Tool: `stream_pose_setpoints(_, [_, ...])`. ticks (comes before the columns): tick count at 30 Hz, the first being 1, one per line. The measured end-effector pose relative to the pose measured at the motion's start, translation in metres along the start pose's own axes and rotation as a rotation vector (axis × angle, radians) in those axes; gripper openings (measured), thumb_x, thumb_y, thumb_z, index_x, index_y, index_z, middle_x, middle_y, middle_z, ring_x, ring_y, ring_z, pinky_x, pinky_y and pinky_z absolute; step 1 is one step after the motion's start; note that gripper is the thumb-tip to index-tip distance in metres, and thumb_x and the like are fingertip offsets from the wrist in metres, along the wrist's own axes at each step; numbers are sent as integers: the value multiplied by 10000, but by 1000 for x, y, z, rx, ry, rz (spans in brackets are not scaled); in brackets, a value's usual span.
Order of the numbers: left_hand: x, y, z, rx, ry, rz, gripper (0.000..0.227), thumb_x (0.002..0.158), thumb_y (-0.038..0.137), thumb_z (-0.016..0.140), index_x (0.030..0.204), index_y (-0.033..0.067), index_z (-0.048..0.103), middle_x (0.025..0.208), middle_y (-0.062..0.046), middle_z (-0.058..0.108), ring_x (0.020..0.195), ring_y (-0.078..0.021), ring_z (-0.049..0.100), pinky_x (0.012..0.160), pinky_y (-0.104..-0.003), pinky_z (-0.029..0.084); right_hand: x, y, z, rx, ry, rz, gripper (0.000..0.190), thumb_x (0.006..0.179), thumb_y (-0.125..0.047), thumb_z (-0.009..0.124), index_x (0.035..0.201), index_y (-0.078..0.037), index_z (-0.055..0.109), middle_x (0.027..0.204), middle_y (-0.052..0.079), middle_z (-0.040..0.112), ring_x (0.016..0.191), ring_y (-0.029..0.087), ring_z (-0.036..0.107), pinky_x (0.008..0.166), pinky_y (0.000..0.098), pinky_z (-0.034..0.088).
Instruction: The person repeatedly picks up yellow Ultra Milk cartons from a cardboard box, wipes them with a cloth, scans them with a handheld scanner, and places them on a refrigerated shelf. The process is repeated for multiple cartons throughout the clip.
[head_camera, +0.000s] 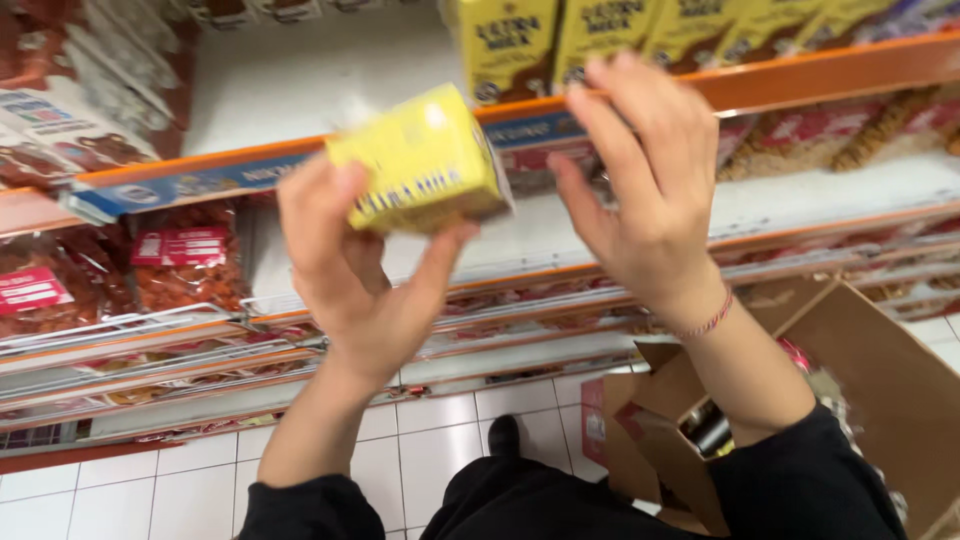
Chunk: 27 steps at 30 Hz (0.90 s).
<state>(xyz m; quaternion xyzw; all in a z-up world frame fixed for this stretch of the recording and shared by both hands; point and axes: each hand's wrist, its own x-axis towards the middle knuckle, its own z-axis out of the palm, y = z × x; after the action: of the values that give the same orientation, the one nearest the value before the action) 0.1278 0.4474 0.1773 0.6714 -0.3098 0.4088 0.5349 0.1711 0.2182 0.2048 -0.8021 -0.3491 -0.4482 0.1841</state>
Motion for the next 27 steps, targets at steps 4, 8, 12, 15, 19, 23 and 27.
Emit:
stream_pose_setpoints(4, [38,-23,-16,290,47,91,707,1060,-35,893,1529,150,397,1476,-46,507,1269,-191,584,1068,-293,573,41,4,16,-60,-76,-47,644,946,-74,852,1491,47,532,1558,180,511,1480,378,457,1253,533,328])
stream_pose_setpoints(8, [63,-42,-16,438,-12,77,665,1001,-18,853,1496,102,425,1431,-94,562,1228,-244,621,1013,-298,570,53,8,30,-75,-111,-69,639,916,-107,818,1461,61,530,1565,188,515,1481,382,453,1257,528,297])
stream_pose_setpoints(12, [67,-56,-13,455,-62,8,674,992,24,842,1525,126,441,1381,-77,595,1193,-237,647,979,-307,587,54,13,41,-117,-121,-55,576,981,-151,828,1464,27,570,1521,138,575,1457,321,503,1263,488,292])
stream_pose_setpoints(15, [64,-60,-14,466,-101,-61,682,960,53,851,1516,123,462,1317,-90,637,1078,-231,670,891,-321,594,57,11,44,-116,-101,-48,531,985,-179,841,1410,36,605,1488,147,608,1427,331,532,1248,498,307])
stream_pose_setpoints(19, [63,-62,-13,421,-113,-100,692,954,92,847,1521,138,453,1179,-82,656,969,-210,697,871,-318,605,63,7,43,-122,-90,-35,507,939,-171,844,1348,48,639,1391,165,636,1341,342,555,1178,499,322])
stream_pose_setpoints(23, [66,-64,-19,375,-123,-40,732,948,144,829,1556,148,421,1135,-90,625,905,-212,674,850,-354,574,65,4,42,-147,-97,-18,506,930,-160,854,1340,47,643,1375,166,644,1330,341,561,1176,493,326])
stream_pose_setpoints(27, [65,-68,-17,449,-158,-89,646,1020,134,817,1550,143,447,1060,-77,644,808,-188,621,734,-345,543,64,4,43,-154,-101,-7,527,936,-161,863,1358,55,633,1387,167,636,1339,348,556,1188,497,319])
